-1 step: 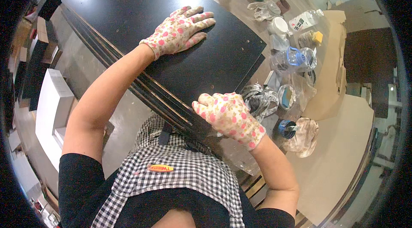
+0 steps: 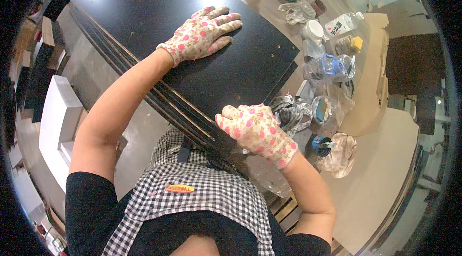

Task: The person wipes a workbench with a cloth, then picks up a large black panel and places it on the table. They insert thin wooden strips into grooves along the panel's edge, pressing them into place. The person repeats this process with additional panels, stacking them on the workbench.

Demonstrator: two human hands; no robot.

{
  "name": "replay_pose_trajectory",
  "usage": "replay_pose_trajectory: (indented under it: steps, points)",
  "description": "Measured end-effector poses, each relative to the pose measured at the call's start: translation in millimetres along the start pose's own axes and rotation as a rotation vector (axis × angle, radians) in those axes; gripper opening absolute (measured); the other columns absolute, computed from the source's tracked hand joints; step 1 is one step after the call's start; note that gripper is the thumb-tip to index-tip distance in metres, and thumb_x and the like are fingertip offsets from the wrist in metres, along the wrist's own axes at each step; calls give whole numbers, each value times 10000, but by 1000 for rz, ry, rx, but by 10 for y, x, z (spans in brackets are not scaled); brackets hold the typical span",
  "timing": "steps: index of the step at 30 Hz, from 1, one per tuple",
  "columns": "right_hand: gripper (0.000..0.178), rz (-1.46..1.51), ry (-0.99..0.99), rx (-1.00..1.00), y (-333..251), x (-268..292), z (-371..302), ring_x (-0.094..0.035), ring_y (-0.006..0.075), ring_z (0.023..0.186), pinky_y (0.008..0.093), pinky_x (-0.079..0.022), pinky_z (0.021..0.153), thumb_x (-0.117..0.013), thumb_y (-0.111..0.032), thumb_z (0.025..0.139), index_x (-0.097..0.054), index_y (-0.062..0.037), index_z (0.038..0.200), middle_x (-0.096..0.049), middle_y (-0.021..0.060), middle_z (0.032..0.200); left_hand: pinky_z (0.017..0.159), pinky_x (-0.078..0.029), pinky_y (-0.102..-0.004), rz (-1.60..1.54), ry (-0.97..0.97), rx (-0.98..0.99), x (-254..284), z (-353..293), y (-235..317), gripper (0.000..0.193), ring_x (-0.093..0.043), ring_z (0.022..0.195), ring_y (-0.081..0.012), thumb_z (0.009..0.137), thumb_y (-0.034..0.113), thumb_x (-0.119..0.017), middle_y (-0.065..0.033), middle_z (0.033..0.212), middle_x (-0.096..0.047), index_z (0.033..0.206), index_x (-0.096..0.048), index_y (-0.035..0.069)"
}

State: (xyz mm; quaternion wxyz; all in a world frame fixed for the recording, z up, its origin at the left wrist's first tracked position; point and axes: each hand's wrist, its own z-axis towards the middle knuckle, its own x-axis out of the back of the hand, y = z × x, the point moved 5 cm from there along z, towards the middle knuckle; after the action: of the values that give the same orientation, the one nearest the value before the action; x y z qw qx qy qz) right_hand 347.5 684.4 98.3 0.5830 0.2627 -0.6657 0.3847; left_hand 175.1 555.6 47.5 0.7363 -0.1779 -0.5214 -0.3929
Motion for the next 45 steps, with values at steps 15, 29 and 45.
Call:
replay_pose_trajectory:
  steps: [15,29,45]
  points:
    - [238,333,26,-42,110,26,-163,-670,232,710,338,-535,585,-690,-56,821,-684,-66,1058,-648,56,803,1175,-315,-445,-38,28,-31,-17,-3,-18,429,-429,1382,-304,993,321,-547,-76,1470,-509,1368,-561,113]
    - [176,1124,653,-774,350,-274,-1108,-597,78,684,226,-479,605,-615,-9,944,-686,33,1099,-668,48,884,1208,-259,-497,-367,-267,-249,341,-1468,1161,543,-362,1450,-319,942,345,-607,-105,1531,-442,1435,-494,145]
    - [217,624,547,-424,-65,-15,-686,-649,154,646,264,-491,569,-686,47,851,-703,-4,1061,-660,89,787,1177,-287,-548,-71,-108,-13,485,-1178,508,630,-414,1407,-328,819,515,-670,-53,1468,-508,1353,-590,189]
